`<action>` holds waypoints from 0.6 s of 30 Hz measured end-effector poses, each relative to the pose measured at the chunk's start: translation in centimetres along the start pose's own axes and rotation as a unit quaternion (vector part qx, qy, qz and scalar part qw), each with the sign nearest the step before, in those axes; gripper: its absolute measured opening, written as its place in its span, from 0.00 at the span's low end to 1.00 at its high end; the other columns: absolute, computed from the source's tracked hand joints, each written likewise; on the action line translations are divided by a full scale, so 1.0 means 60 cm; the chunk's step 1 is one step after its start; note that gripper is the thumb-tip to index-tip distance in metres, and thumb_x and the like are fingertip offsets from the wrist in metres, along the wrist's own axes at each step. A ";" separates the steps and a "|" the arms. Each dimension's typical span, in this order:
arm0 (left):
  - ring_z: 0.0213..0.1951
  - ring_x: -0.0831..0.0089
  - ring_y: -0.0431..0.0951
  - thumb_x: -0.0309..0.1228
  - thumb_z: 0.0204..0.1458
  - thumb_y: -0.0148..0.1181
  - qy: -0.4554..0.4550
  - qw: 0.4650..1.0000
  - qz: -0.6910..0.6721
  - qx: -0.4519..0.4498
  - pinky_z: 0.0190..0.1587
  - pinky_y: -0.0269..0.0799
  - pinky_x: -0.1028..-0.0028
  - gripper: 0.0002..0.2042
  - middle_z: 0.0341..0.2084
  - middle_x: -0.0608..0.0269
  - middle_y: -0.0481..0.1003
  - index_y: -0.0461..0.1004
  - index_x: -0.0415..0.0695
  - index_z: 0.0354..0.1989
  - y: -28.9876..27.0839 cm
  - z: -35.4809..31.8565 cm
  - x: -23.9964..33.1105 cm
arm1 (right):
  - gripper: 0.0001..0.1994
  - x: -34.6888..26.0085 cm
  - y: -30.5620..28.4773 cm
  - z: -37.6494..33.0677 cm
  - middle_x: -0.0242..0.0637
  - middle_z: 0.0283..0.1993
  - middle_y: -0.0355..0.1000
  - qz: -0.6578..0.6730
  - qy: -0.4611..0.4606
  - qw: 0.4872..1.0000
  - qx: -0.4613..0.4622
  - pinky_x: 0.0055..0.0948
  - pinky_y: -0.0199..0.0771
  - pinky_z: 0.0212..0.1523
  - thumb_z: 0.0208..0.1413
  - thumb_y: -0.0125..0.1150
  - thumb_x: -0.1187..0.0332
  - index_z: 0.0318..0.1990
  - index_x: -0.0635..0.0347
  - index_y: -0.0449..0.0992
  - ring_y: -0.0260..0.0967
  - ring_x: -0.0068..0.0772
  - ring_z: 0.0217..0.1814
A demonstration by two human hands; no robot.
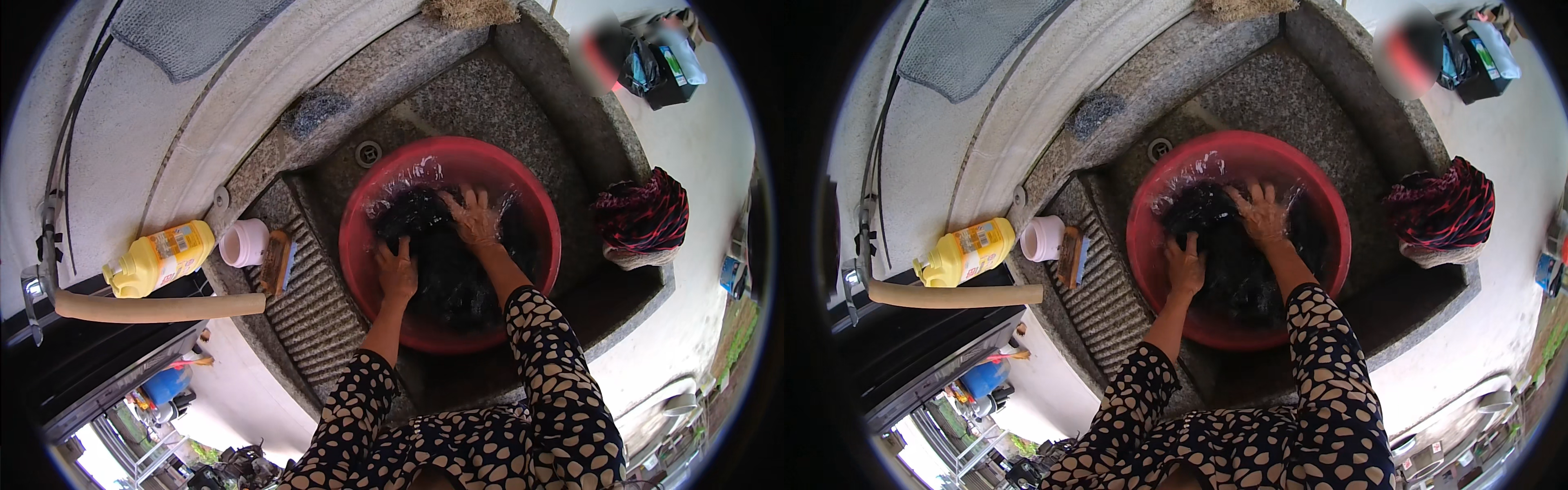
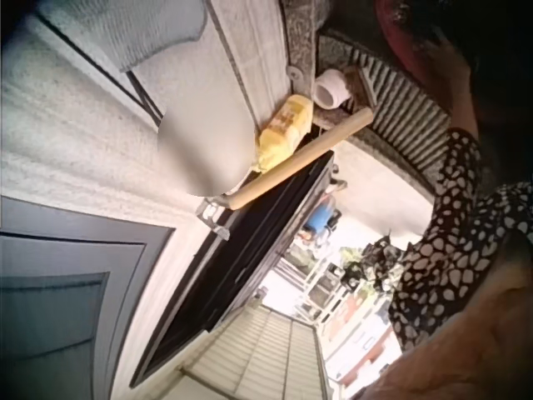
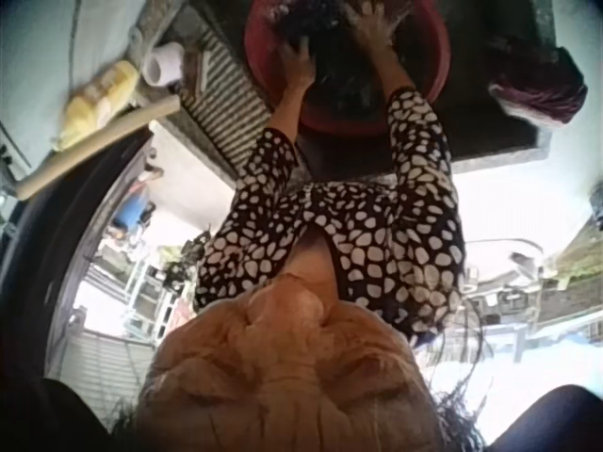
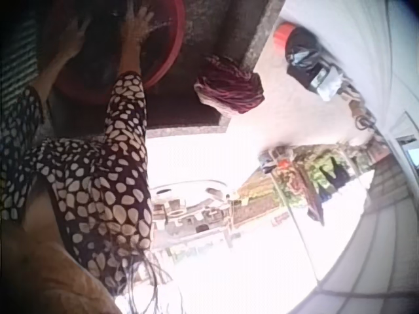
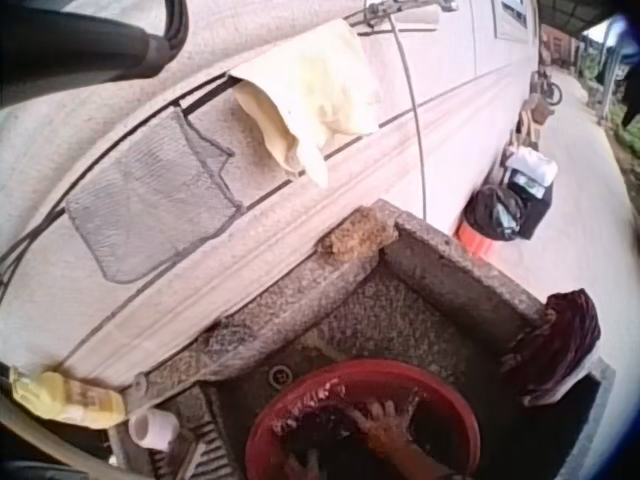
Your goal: The person washes clothes by hand at an outdoor stone washbasin. They scrub a red and black patterned cloth and a black garment using a brush and soap, repeatedly dipping them into a red basin of water and wringing them out.
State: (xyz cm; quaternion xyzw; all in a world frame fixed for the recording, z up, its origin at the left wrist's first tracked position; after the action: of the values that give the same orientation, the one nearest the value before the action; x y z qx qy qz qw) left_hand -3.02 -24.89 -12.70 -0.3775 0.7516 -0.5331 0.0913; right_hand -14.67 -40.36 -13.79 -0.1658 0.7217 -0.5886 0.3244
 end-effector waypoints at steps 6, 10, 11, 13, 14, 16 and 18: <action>0.54 0.59 0.65 0.44 0.49 0.58 -0.157 0.616 -0.767 -0.087 0.55 0.62 0.58 0.25 0.53 0.57 0.66 0.65 0.45 0.53 -0.003 0.030 -0.034 | 0.17 0.005 -0.055 0.051 0.44 0.51 0.65 0.287 0.164 0.943 0.045 0.41 0.70 0.49 0.42 0.57 0.72 0.44 0.58 0.73 0.65 0.53 0.51; 0.50 0.64 0.68 0.64 0.46 0.50 -0.159 0.436 -0.881 -0.089 0.55 0.64 0.62 0.34 0.49 0.61 0.69 0.68 0.47 0.51 -0.094 0.004 0.055 | 0.13 -0.119 -0.162 -0.012 0.43 0.52 0.68 0.535 -0.009 0.844 0.022 0.41 0.69 0.46 0.38 0.56 0.70 0.33 0.68 0.71 0.67 0.51 0.46; 0.50 0.63 0.69 0.66 0.45 0.50 -0.138 0.431 -0.888 -0.086 0.55 0.65 0.62 0.35 0.49 0.61 0.69 0.67 0.48 0.52 -0.101 0.000 0.042 | 0.11 -0.166 -0.203 -0.048 0.42 0.52 0.68 0.484 -0.068 0.872 0.042 0.37 0.69 0.43 0.34 0.55 0.73 0.30 0.66 0.70 0.67 0.45 0.43; 0.49 0.63 0.70 0.63 0.47 0.49 -0.082 0.453 -0.884 -0.084 0.53 0.66 0.63 0.33 0.48 0.62 0.69 0.67 0.48 0.52 -0.100 -0.049 0.020 | 0.11 -0.229 -0.247 -0.117 0.33 0.51 0.67 0.445 -0.115 0.886 0.056 0.40 0.69 0.40 0.32 0.59 0.67 0.27 0.60 0.71 0.63 0.44 0.43; 0.48 0.64 0.70 0.61 0.48 0.49 -0.059 0.469 -0.878 -0.079 0.53 0.67 0.63 0.32 0.47 0.62 0.70 0.67 0.47 0.52 -0.099 -0.084 0.009 | 0.13 -0.256 -0.257 -0.147 0.31 0.50 0.67 0.379 -0.134 0.913 0.063 0.41 0.64 0.36 0.30 0.62 0.63 0.27 0.57 0.72 0.61 0.39 0.46; 0.47 0.64 0.71 0.58 0.50 0.48 -0.045 0.513 -0.854 -0.072 0.51 0.68 0.63 0.29 0.46 0.62 0.70 0.67 0.47 0.51 -0.090 -0.148 0.003 | 0.14 -0.278 -0.259 -0.172 0.26 0.49 0.67 0.309 -0.135 0.936 0.100 0.39 0.57 0.33 0.33 0.65 0.57 0.26 0.52 0.73 0.61 0.36 0.46; 0.46 0.64 0.72 0.55 0.52 0.47 -0.051 0.529 -0.845 -0.069 0.50 0.69 0.64 0.27 0.45 0.62 0.71 0.67 0.46 0.51 -0.092 -0.166 -0.001 | 0.13 -0.287 -0.256 -0.171 0.24 0.45 0.68 0.285 -0.133 0.941 0.125 0.39 0.58 0.31 0.35 0.65 0.55 0.24 0.51 0.73 0.62 0.34 0.45</action>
State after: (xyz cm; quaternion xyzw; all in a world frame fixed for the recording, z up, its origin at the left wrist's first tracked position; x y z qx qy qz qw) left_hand -5.74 -18.39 -3.76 -0.8679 0.1106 -0.2875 -0.3896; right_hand -11.01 -25.94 6.63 0.0123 0.6094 -0.5297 0.5898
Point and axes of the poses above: each hand's wrist, its own z-axis towards the middle knuckle, its own y-axis out of the palm, x = y × z, the point moved 4 cm from there along z, towards the middle knuckle
